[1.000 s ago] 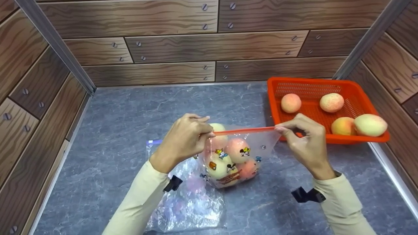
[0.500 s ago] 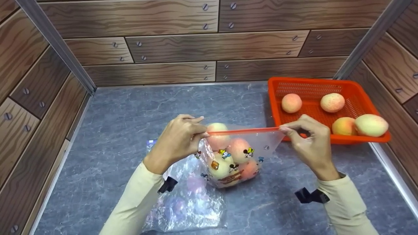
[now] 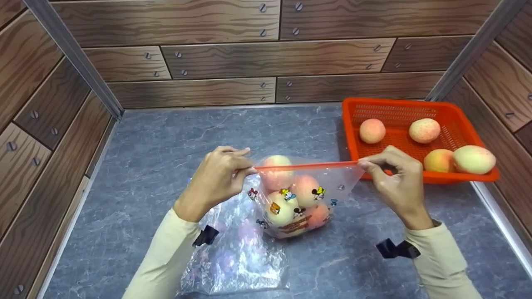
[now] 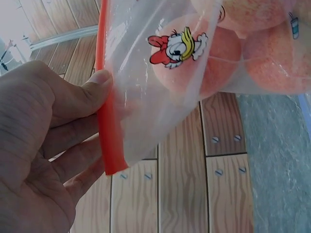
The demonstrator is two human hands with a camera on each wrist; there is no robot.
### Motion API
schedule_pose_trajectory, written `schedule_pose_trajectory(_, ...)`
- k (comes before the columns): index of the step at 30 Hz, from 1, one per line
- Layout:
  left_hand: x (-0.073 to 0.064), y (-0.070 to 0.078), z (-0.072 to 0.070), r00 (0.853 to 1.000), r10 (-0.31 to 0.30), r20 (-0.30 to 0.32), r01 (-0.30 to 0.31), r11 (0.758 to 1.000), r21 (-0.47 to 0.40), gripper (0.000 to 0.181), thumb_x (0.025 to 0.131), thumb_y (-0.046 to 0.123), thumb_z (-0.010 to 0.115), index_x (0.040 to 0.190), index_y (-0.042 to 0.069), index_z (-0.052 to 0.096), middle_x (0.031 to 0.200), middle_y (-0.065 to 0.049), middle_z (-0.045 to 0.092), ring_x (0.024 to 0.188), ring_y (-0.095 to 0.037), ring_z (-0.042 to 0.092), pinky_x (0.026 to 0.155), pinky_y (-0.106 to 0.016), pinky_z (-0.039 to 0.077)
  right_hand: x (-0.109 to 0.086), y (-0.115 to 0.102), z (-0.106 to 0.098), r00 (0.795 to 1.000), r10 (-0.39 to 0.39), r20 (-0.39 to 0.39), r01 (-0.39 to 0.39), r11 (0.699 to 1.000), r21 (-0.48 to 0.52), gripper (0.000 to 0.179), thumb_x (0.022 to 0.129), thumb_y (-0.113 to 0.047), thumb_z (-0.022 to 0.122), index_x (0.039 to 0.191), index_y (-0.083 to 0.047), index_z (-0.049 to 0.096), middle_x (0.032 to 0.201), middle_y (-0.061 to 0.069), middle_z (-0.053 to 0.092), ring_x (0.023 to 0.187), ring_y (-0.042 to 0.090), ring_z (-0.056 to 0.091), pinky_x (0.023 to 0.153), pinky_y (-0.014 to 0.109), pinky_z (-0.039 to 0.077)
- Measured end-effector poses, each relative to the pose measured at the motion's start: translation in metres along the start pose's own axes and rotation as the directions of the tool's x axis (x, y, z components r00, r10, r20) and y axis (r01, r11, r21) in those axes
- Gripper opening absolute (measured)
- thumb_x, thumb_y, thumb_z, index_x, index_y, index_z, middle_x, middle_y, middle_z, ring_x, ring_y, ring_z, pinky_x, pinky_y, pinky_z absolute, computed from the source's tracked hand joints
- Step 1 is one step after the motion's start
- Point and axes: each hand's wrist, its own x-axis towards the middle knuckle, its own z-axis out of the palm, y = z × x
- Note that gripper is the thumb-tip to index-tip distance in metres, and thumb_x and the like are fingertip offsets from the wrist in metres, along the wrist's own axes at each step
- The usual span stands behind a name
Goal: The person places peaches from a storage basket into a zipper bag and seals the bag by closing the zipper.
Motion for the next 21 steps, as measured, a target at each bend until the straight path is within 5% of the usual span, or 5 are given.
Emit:
schedule_pose_trajectory(16,-0.014,-0.015,-0.015,0.997,-0.082,-0.013,0.083,0.996,0.014,0.006,0.088,0.006,0.078,0.084,0.009,0.079,0.090,-0.003,0.078,0.109,-0.029,0.071,0.098,-0.047,0.055,-0.002,0.006,-0.003,1.000,0.003,-0.013,-0.003,1.000,-0.001,0.022,0.071,0.025,0.076,0.080,0.006,0.076,0.068,0.011,0.064,0.060,0.005,0.049,0.053,0.012,0.038)
schedule_pose_trajectory(21,-0.019,-0.012,-0.007,0.993,-0.096,-0.064,0.092,0.994,-0.054,0.004,0.085,0.002,0.079,0.088,0.005,0.079,0.090,-0.010,0.077,0.093,-0.028,0.075,0.090,-0.042,0.060,-0.004,0.010,-0.006,0.999,0.005,0.042,-0.004,1.000,-0.030,0.023,0.070,0.026,0.077,0.081,0.006,0.076,0.070,0.012,0.066,0.063,0.006,0.051,0.055,0.012,0.040)
